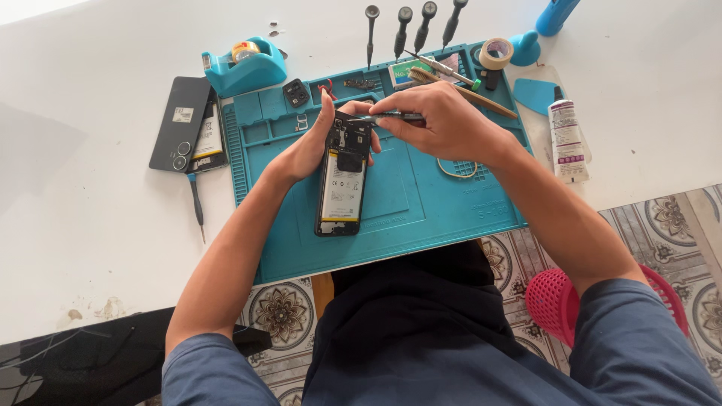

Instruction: The person uses a screwdriver to remove screws from a disassembled smartphone placed on a blue work mat. They then use tweezers to lift and reposition small internal components and connectors. The person continues to manipulate the phone's internal parts with both hands, occasionally switching tools.

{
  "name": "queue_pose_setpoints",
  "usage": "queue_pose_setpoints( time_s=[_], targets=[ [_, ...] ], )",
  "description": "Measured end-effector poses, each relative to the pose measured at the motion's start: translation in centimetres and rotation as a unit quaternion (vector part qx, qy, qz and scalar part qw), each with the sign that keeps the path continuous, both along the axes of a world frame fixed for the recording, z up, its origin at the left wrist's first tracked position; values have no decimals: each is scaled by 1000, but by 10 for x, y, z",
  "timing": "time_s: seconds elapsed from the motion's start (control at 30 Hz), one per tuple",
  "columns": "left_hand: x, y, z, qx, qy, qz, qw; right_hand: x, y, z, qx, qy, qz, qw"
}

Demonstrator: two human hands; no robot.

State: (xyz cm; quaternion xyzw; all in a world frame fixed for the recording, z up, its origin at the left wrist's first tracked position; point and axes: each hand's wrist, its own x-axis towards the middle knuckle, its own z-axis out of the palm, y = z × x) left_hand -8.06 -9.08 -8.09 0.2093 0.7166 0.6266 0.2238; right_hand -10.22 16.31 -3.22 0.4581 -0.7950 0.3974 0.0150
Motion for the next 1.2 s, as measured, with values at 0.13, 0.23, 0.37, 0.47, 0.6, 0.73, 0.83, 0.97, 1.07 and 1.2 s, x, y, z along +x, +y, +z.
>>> queue_pose_setpoints(
  time_s=[0.13,0.23,0.37,0.47,0.6,0.73,0.83,0.97,1.07,1.2],
  targets=[
    [-1,1,0,8,-6,-4,1000,0,2,1,12,-8,-9,1000],
    [0,1,1,10,-3,-5,1000,0,2,3,23,-11,-16,1000],
    [2,1,4,8,10,-12,1000,1,1,4,17,-6,-27,999],
    [2,2,4,25,6,-16,1000,4,0,3,40,11,-65,997],
    [-2,6,2,32,1,-14,999,0,3,1,55,37,-83,994],
    [-5,11,2,42,-6,-14,999,-5,5,0,39,51,-69,996],
    [-5,14,2,43,-12,-10,999,-8,8,2,35,54,-62,996],
    [-5,19,2,36,-9,-6,999,-8,12,3,-3,99,-37,994],
    [-6,23,2,43,-16,-13,999,-9,17,0,-13,83,-24,996],
    [-5,33,9,47,-7,-15,999,-10,20,2,-16,93,1,996]
  ],
)
